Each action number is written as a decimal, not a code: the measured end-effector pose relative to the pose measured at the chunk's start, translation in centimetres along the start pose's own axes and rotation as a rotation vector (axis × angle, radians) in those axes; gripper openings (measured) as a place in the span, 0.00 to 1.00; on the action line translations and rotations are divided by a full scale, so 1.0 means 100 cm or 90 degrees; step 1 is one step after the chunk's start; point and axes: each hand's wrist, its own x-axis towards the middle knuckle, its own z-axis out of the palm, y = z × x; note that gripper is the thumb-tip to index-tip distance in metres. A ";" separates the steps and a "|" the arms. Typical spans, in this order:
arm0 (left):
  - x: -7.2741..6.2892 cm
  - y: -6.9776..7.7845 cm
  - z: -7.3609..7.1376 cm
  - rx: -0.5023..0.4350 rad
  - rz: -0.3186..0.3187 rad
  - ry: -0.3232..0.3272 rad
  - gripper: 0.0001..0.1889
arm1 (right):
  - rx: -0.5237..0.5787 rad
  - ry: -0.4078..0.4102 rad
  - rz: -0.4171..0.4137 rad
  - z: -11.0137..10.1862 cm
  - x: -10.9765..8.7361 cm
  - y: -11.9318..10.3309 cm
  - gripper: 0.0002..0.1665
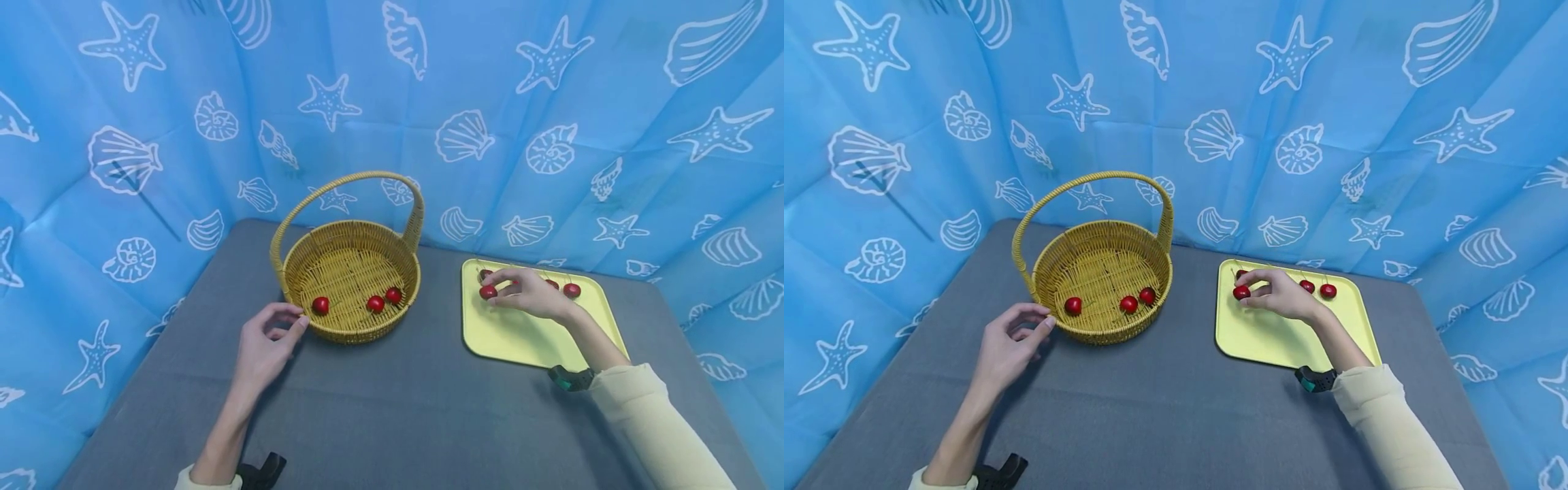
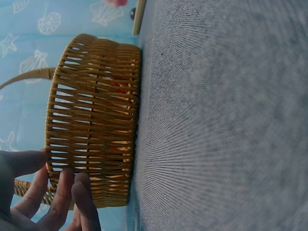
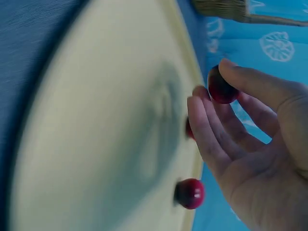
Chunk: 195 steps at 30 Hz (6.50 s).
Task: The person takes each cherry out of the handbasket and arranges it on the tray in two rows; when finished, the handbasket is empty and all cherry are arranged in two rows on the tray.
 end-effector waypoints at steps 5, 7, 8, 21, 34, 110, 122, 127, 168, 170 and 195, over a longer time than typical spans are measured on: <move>0.000 0.000 0.000 -0.001 0.005 -0.002 0.13 | -0.055 0.010 -0.038 0.012 -0.001 0.013 0.20; 0.000 0.000 0.000 -0.001 0.006 -0.002 0.13 | -0.060 0.013 -0.047 0.017 -0.001 0.015 0.19; 0.000 0.000 0.000 -0.001 0.006 -0.001 0.13 | -0.061 0.015 -0.048 0.019 -0.001 0.015 0.18; -0.001 -0.001 -0.001 -0.001 0.003 -0.001 0.13 | -0.084 0.028 -0.067 0.028 -0.004 0.013 0.19; -0.001 -0.001 -0.001 0.001 0.003 -0.007 0.13 | -0.074 0.005 -0.058 0.007 -0.012 -0.018 0.16; 0.001 -0.003 -0.001 -0.003 0.016 -0.016 0.14 | 0.027 -0.338 -0.027 0.150 0.203 -0.172 0.19; 0.001 -0.003 -0.001 -0.007 0.015 -0.014 0.13 | -0.007 -0.402 -0.004 0.163 0.204 -0.166 0.28; 0.001 -0.003 -0.002 -0.009 0.014 -0.016 0.13 | -0.027 -0.439 -0.027 0.165 0.204 -0.165 0.30; -0.003 -0.002 -0.003 -0.008 0.012 -0.015 0.15 | 0.020 -0.324 -0.132 0.017 0.110 -0.143 0.22; -0.003 -0.002 -0.003 -0.006 0.014 -0.016 0.15 | 0.024 -0.308 -0.116 0.007 0.099 -0.137 0.21; -0.001 -0.001 -0.003 -0.010 0.005 -0.022 0.14 | 0.031 -0.047 -0.024 -0.040 -0.005 -0.041 0.20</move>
